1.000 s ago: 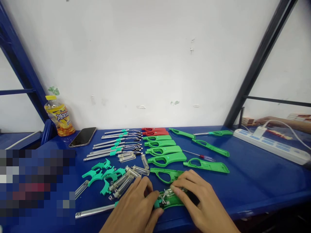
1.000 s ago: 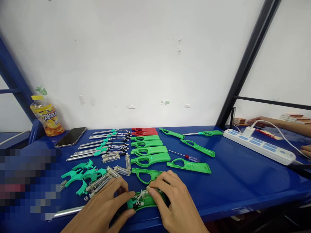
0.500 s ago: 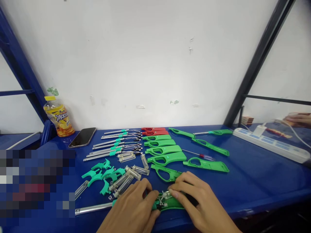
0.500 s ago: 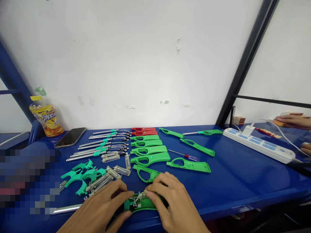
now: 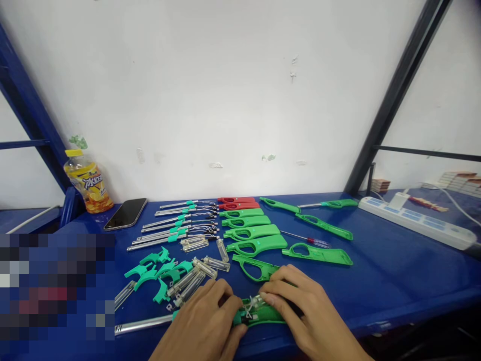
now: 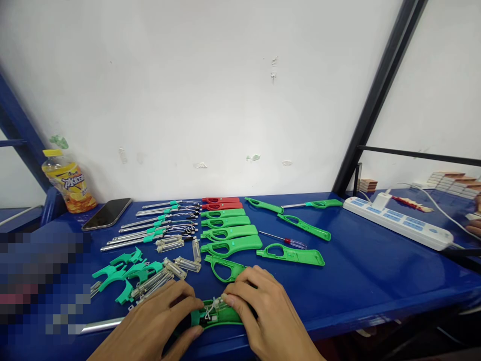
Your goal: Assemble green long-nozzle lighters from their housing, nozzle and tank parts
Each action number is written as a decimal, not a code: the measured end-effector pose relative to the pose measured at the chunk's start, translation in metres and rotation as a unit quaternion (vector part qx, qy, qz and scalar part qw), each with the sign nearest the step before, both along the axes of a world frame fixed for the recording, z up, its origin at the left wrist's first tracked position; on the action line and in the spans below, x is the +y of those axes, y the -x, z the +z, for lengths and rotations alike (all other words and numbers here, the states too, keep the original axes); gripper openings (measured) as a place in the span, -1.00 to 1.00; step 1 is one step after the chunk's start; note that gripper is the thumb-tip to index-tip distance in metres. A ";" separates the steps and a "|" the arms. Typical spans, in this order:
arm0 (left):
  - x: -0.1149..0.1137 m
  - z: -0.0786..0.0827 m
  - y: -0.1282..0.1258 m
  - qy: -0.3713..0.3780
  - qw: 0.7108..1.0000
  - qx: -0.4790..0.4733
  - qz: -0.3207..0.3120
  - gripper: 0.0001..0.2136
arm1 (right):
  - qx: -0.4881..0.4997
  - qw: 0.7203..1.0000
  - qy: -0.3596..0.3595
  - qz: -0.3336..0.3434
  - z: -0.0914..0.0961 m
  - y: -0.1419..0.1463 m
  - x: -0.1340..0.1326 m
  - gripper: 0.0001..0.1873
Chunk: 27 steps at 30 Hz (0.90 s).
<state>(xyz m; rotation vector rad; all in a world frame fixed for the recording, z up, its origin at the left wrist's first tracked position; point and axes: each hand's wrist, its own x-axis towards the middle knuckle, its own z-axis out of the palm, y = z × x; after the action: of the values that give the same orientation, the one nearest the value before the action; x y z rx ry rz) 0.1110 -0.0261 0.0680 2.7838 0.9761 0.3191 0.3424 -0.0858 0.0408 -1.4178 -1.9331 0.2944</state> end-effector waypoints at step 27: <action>0.001 0.009 0.000 0.007 0.999 0.024 -0.026 -0.77 | -0.033 0.999 -0.003 0.001 0.008 0.003 -0.002 -0.75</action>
<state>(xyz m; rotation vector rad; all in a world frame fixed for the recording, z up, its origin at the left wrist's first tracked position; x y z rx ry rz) 0.1110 -0.0254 0.0767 2.8097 0.9114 0.2393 0.3397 -0.0878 0.0483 -1.4391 -1.9872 0.2444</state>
